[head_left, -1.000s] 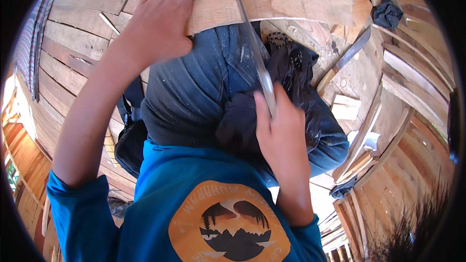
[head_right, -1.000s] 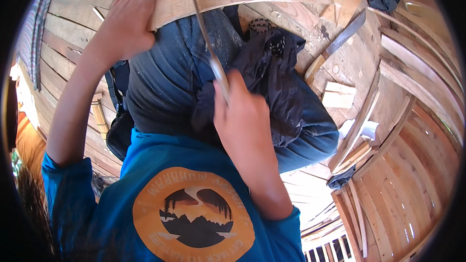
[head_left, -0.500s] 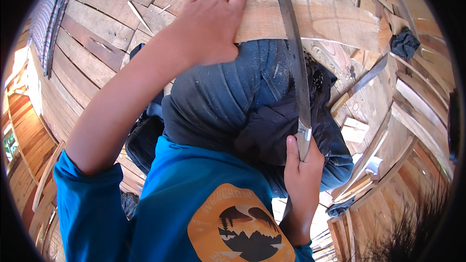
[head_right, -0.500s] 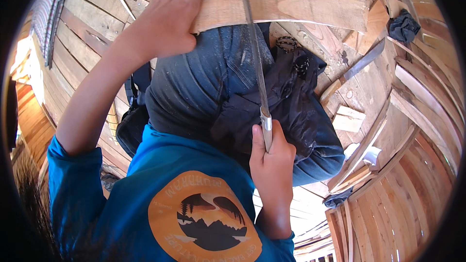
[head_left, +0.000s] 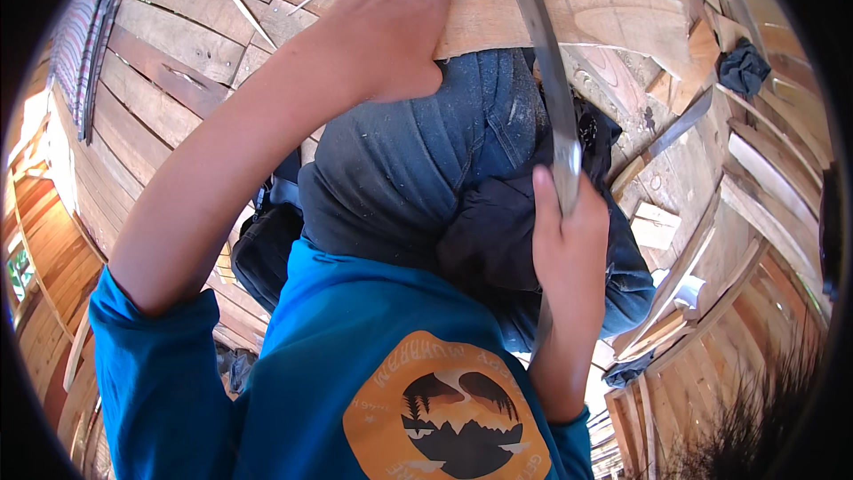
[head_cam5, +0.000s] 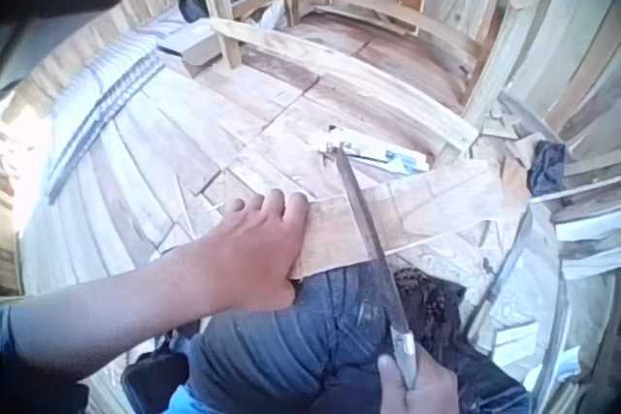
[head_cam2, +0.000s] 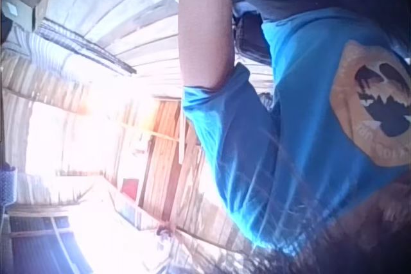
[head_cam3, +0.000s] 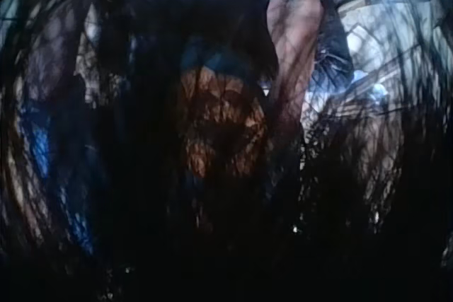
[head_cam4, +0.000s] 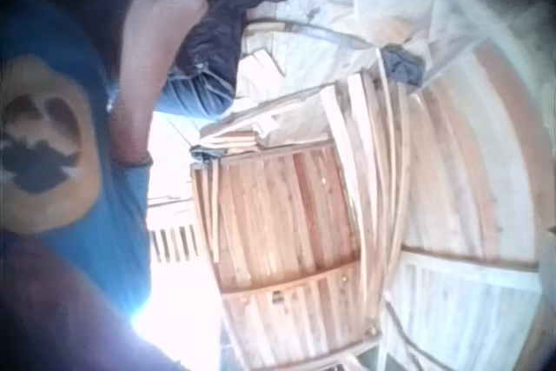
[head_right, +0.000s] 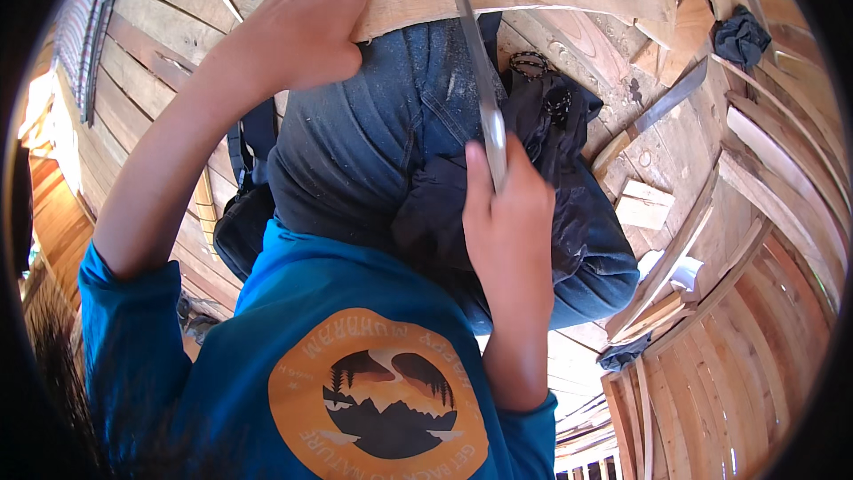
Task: The person saws a piece of wood with a hand saw while sitting on a wooden floor.
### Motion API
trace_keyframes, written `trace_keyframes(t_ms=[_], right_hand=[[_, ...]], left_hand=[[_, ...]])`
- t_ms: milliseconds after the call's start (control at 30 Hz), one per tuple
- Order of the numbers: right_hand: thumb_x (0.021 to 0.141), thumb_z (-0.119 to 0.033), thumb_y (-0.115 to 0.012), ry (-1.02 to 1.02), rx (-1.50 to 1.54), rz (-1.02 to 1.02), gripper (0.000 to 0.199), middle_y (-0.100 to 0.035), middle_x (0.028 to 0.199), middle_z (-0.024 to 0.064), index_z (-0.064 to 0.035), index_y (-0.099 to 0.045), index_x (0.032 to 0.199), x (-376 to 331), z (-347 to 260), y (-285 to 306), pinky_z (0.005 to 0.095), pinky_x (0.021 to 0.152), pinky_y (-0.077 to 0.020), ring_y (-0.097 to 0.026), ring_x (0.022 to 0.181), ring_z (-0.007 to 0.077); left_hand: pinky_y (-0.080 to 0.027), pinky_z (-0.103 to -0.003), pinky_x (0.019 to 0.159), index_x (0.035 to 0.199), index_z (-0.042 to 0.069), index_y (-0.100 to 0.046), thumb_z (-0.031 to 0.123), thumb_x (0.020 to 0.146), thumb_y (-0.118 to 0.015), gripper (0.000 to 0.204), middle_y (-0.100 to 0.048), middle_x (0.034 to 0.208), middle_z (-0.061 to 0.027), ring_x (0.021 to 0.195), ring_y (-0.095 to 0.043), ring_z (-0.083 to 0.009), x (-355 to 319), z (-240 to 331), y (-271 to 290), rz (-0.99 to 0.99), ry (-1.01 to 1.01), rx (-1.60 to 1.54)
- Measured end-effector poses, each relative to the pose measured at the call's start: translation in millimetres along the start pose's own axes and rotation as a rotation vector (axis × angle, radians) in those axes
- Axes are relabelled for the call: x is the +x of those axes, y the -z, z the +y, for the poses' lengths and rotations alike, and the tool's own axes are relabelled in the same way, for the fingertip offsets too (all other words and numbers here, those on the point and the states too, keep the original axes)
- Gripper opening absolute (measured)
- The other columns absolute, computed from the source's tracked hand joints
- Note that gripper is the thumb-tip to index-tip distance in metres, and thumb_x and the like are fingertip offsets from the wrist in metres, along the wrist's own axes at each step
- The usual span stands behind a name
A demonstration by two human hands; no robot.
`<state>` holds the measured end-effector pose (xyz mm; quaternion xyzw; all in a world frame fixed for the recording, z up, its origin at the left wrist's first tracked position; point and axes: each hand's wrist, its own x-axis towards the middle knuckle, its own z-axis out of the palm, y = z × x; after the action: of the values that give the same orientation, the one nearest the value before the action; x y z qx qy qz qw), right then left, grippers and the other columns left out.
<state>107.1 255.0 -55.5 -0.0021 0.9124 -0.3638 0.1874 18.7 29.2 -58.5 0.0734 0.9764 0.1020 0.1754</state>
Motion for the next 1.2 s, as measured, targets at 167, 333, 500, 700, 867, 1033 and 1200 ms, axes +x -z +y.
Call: trace_keyframes(t_ms=[167, 333, 500, 700, 867, 1033, 1200], right_hand=[[0.097, -0.02, -0.058, -0.032, 0.059, -0.026, 0.023, -0.056, 0.071, 0.0216, 0.0027, -0.06, 0.101, -13, 1, 3, 0.0396, 0.058, -0.0456, -0.056, 0.067, 0.0374], [0.098, -0.019, -0.057, -0.077, 0.054, -0.015, 0.022, -0.058, 0.074, 0.0272, 0.0019, -0.061, 0.104, -49, 7, 5, 0.044, 0.059, -0.0467, -0.058, 0.073, 0.0482], [0.098, -0.02, -0.057, 0.033, 0.058, -0.006, 0.022, -0.059, 0.074, 0.027, 0.0009, -0.061, 0.104, 24, -7, -8, 0.0436, 0.059, -0.0471, -0.058, 0.074, 0.0485], [0.097, -0.018, -0.062, -0.146, 0.173, 0.043, 0.027, -0.046, 0.059, 0.0048, 0.0019, -0.055, 0.081, -39, 2, 2, 0.0337, 0.053, -0.0387, -0.043, 0.055, 0.012], [0.098, -0.02, -0.058, -0.022, 0.028, -0.01, 0.024, -0.056, 0.067, 0.0228, 0.0028, -0.061, 0.105, -1, -3, -5, 0.0435, 0.058, -0.0457, -0.06, 0.065, 0.0445], [0.097, -0.021, -0.06, -0.134, 0.146, -0.011, 0.024, -0.054, 0.067, 0.0194, 0.0033, -0.06, 0.097, -51, 9, 6, 0.0396, 0.058, -0.044, -0.056, 0.064, 0.0355], [0.098, -0.026, -0.06, -0.017, 0.116, 0.041, 0.033, -0.048, 0.062, 0.0107, 0.0024, -0.056, 0.083, 26, -6, -8, 0.0358, 0.058, -0.0403, -0.043, 0.057, 0.0188]], left_hand=[[-0.047, -0.05, 0.095, 0.124, -0.002, -0.043, 0.017, 0.068, -0.071, 0.065, -0.058, 0.115, -0.0246, 0.111, -0.059, -0.0412, -2, -12, -23, 0.133, -0.004, 0.091], [-0.046, -0.049, 0.096, 0.123, -0.003, -0.043, 0.017, 0.069, -0.069, 0.063, -0.058, 0.114, -0.0257, 0.111, -0.059, -0.0421, 0, -6, -14, 0.037, 0.013, 0.061], [-0.046, -0.052, 0.095, 0.119, -0.003, -0.046, 0.017, 0.069, -0.068, 0.059, -0.058, 0.112, -0.0255, 0.11, -0.059, -0.0418, 3, -13, -25, 0.126, 0.015, 0.076], [-0.045, -0.051, 0.094, 0.12, -0.002, -0.046, 0.019, 0.067, -0.068, 0.061, -0.058, 0.112, -0.0253, 0.108, -0.06, -0.0414, 1, -2, -13, 0.096, 0.003, 0.076], [-0.042, -0.052, 0.096, 0.119, -0.007, -0.043, 0.016, 0.067, -0.067, 0.062, -0.055, 0.112, -0.0288, 0.111, -0.055, -0.0451, 0, -7, -10, 0.019, 0.057, -0.019], [-0.046, -0.051, 0.095, 0.121, -0.002, -0.046, 0.017, 0.066, -0.069, 0.062, -0.059, 0.112, -0.0253, 0.107, -0.06, -0.0426, -2, 1, -13, 0.117, 0.019, 0.112], [-0.043, -0.052, 0.096, 0.119, -0.007, -0.042, 0.016, 0.067, -0.068, 0.062, -0.055, 0.112, -0.0295, 0.109, -0.056, -0.046, -5, 0, -5, 0.043, 0.036, 0.017]])
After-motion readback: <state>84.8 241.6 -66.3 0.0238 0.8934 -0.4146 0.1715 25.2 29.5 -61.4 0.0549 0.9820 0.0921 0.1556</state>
